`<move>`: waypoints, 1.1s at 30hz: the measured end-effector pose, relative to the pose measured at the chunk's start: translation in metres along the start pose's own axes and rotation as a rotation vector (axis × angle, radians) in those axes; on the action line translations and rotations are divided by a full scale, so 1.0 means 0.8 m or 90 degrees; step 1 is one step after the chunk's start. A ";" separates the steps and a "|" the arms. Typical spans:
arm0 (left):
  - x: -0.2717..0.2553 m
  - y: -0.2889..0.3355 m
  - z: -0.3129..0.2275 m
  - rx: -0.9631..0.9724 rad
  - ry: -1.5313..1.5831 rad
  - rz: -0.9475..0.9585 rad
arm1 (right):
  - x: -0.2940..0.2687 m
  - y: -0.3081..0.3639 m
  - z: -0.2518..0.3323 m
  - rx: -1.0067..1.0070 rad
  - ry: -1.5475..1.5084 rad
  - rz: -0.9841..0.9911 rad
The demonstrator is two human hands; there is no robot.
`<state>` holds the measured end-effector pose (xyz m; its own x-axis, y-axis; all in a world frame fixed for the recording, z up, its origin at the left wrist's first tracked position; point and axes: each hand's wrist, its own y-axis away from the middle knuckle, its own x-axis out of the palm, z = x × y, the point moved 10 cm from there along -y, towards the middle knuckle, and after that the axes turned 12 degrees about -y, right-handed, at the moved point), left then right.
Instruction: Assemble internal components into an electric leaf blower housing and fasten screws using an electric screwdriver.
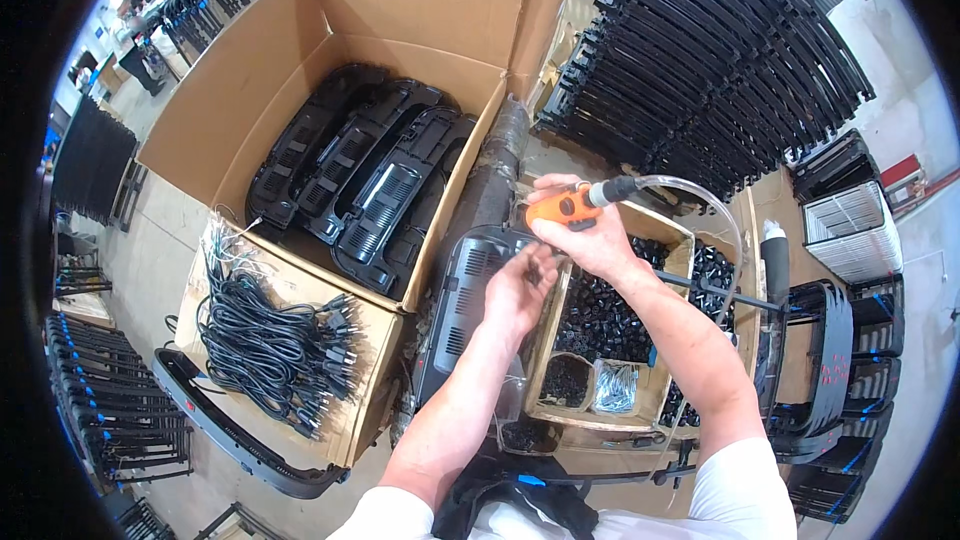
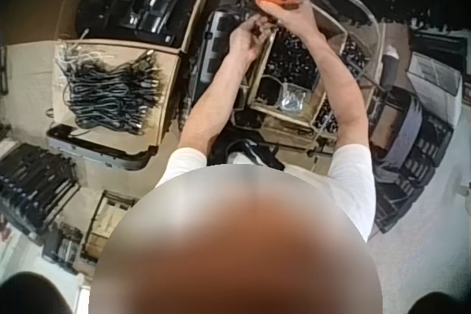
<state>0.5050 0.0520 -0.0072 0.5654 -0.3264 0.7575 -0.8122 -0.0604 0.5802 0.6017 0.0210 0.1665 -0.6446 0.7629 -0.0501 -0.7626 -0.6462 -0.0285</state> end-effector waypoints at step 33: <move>-0.061 0.039 0.028 -0.028 -0.081 -0.072 | 0.036 -0.045 -0.040 0.020 0.129 0.076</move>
<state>0.4492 0.0447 -0.0328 0.6278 -0.4367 0.6443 -0.7356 -0.0624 0.6745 0.6121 0.0659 0.1342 -0.7082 0.6601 -0.2506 -0.6855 -0.7278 0.0204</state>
